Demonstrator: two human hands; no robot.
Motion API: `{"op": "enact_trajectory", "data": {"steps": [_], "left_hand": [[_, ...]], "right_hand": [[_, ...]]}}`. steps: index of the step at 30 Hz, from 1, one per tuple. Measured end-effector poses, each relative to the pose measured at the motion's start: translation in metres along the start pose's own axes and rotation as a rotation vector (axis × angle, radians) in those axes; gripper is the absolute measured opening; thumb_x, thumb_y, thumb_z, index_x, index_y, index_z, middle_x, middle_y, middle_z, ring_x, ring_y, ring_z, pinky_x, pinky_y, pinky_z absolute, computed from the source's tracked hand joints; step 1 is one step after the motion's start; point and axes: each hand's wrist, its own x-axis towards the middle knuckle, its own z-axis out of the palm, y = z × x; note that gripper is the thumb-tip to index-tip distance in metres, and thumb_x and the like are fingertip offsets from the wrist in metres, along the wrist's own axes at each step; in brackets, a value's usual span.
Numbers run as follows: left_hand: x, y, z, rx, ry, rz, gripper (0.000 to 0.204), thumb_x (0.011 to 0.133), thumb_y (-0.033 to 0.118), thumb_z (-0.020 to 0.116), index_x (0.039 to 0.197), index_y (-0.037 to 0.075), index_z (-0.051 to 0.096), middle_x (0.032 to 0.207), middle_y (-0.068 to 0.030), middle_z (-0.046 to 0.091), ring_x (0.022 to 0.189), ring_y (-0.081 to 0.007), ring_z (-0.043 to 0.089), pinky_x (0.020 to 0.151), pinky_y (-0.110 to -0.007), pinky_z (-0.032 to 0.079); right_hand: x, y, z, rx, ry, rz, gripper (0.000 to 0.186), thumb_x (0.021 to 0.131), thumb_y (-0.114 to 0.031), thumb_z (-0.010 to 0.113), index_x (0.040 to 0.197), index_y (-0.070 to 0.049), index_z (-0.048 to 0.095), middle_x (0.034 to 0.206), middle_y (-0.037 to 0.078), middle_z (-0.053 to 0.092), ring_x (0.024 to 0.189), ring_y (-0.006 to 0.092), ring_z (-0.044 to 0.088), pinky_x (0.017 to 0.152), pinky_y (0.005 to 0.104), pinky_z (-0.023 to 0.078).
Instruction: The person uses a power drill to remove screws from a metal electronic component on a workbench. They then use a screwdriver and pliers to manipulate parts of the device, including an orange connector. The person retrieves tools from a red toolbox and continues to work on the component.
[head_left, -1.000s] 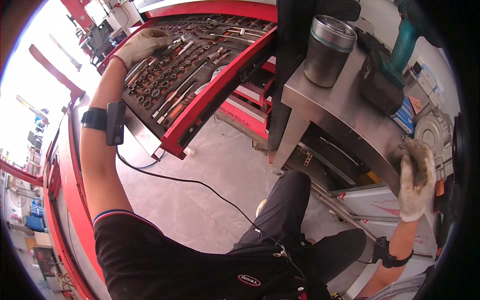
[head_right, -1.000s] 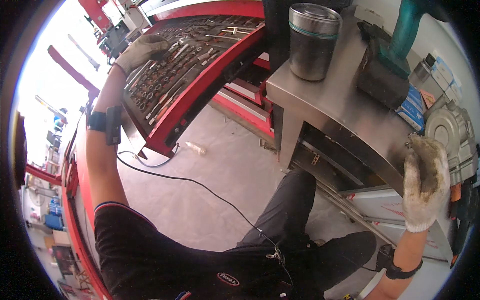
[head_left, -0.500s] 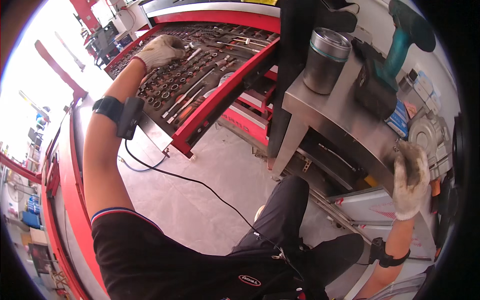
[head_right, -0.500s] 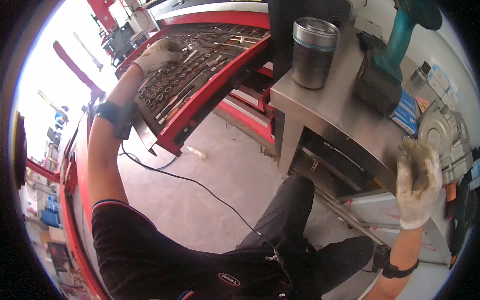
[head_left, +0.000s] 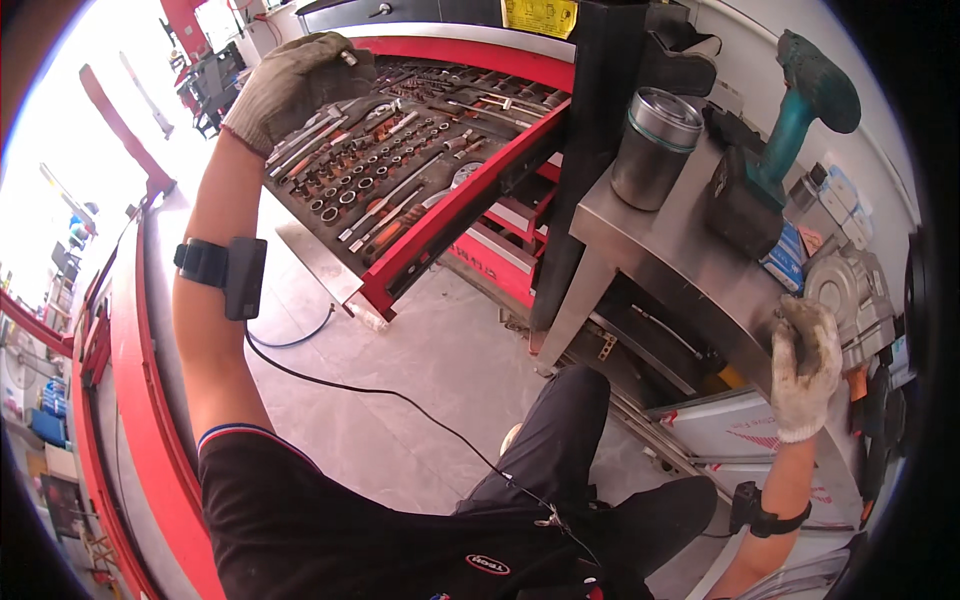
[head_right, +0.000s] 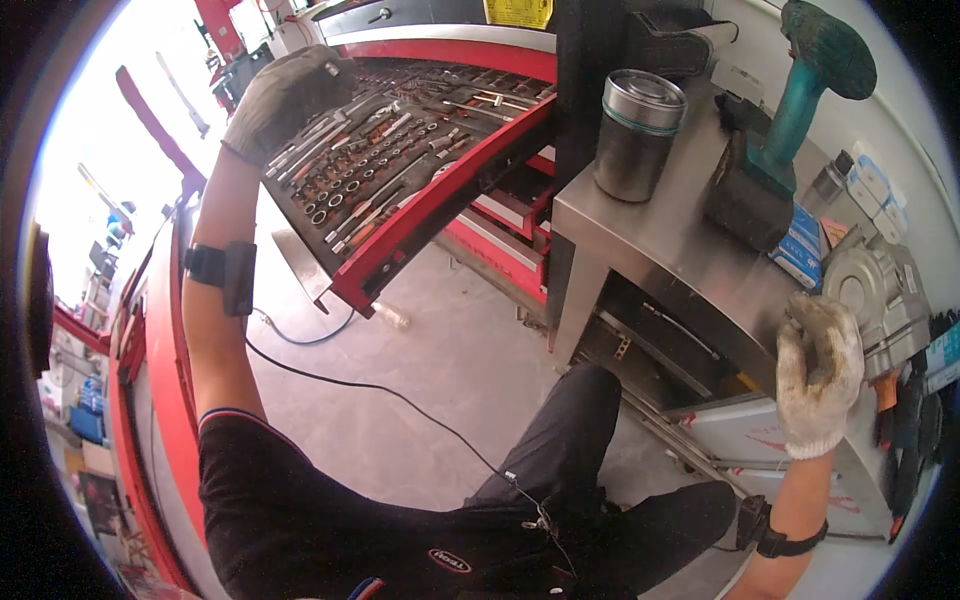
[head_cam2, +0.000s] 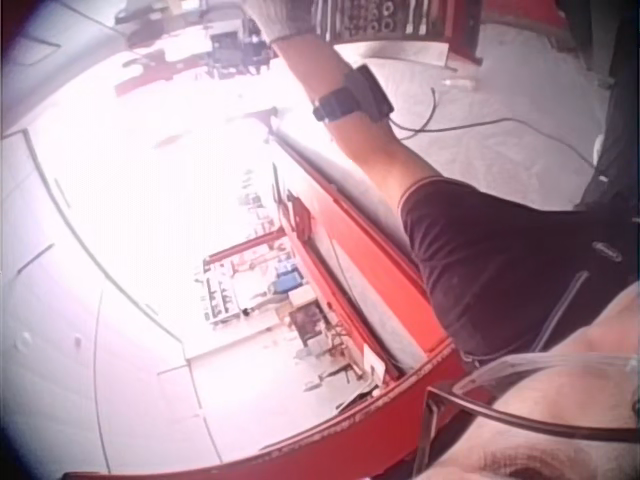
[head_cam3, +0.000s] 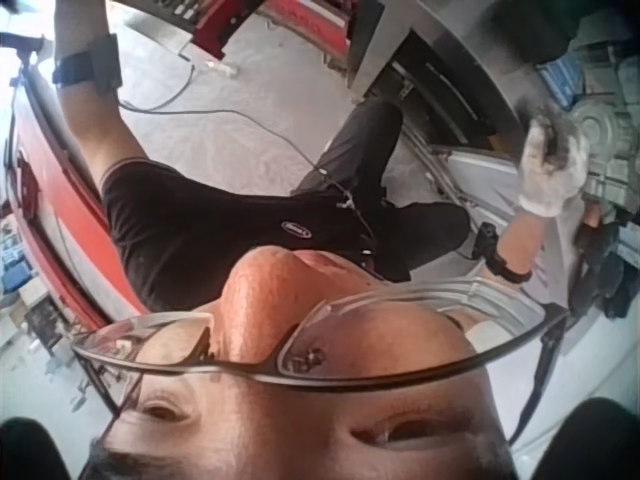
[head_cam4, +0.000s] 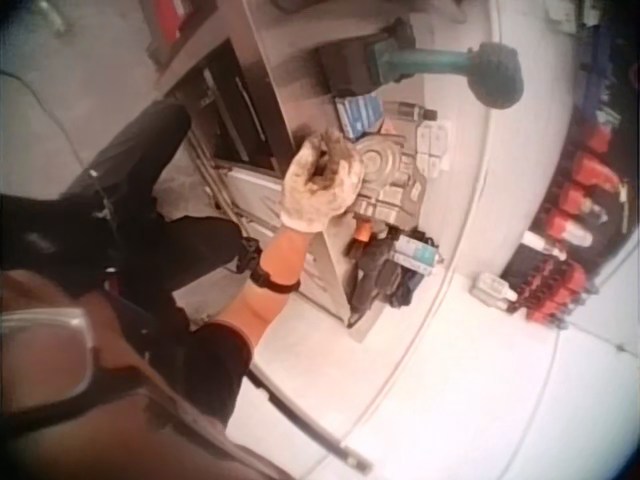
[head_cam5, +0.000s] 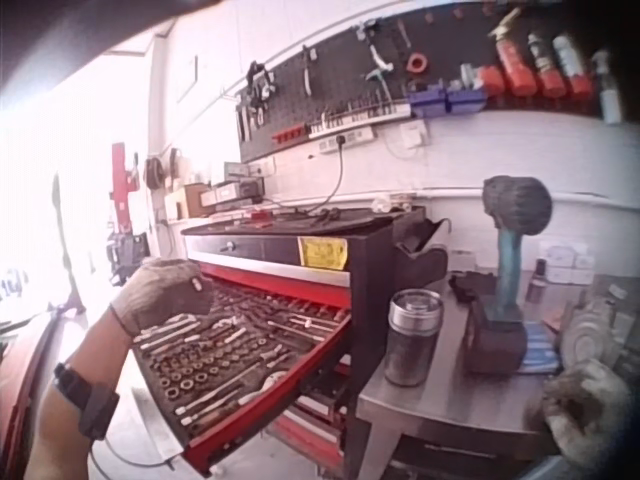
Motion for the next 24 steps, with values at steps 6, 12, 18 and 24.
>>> {"op": "enact_trajectory", "data": {"steps": [6, 12, 18, 24], "left_hand": [[0.034, 0.008, 0.047, 0.575, -0.159, -0.095, 0.030, 0.096, 0.023, 0.069, 0.121, 0.006, 0.070, 0.089, -0.0034, 0.071, 0.077, -0.0121, 0.068, 0.068, -0.026, 0.057], [0.083, -0.027, 0.109, 1.429, -0.634, 0.035, 0.051, 0.080, 0.022, 0.064, 0.127, 0.005, 0.074, 0.119, -0.0243, 0.075, 0.108, -0.0356, 0.073, 0.096, -0.040, 0.057], [0.098, -0.041, 0.110, 1.309, -0.648, -0.262, 0.044, 0.080, 0.016, 0.065, 0.122, 0.010, 0.077, 0.106, -0.0228, 0.076, 0.099, -0.0362, 0.073, 0.091, -0.045, 0.057], [0.089, -0.042, 0.110, 1.553, -0.697, 0.186, 0.042, 0.083, 0.023, 0.067, 0.122, 0.011, 0.078, 0.112, -0.0219, 0.075, 0.106, -0.0367, 0.072, 0.097, -0.045, 0.056]], "right_hand": [[0.009, -0.011, 0.000, -0.202, 0.028, -0.115, 0.023, 0.086, 0.010, 0.072, 0.108, 0.003, 0.072, 0.116, 0.015, 0.068, 0.107, 0.0269, 0.068, 0.094, 0.0367, 0.055], [0.016, -0.023, 0.002, -0.303, 0.040, -0.087, 0.022, 0.083, 0.004, 0.075, 0.105, 0.000, 0.074, 0.107, 0.014, 0.071, 0.102, 0.0312, 0.068, 0.092, 0.0399, 0.054], [0.014, -0.023, 0.000, -0.352, 0.028, -0.066, 0.025, 0.080, -0.005, 0.079, 0.106, -0.004, 0.075, 0.109, 0.013, 0.071, 0.104, 0.0340, 0.068, 0.095, 0.0436, 0.053], [0.012, -0.022, 0.000, -0.357, 0.040, -0.145, 0.025, 0.082, -0.001, 0.078, 0.107, -0.004, 0.075, 0.112, 0.012, 0.071, 0.107, 0.0319, 0.068, 0.097, 0.0422, 0.053]]}}
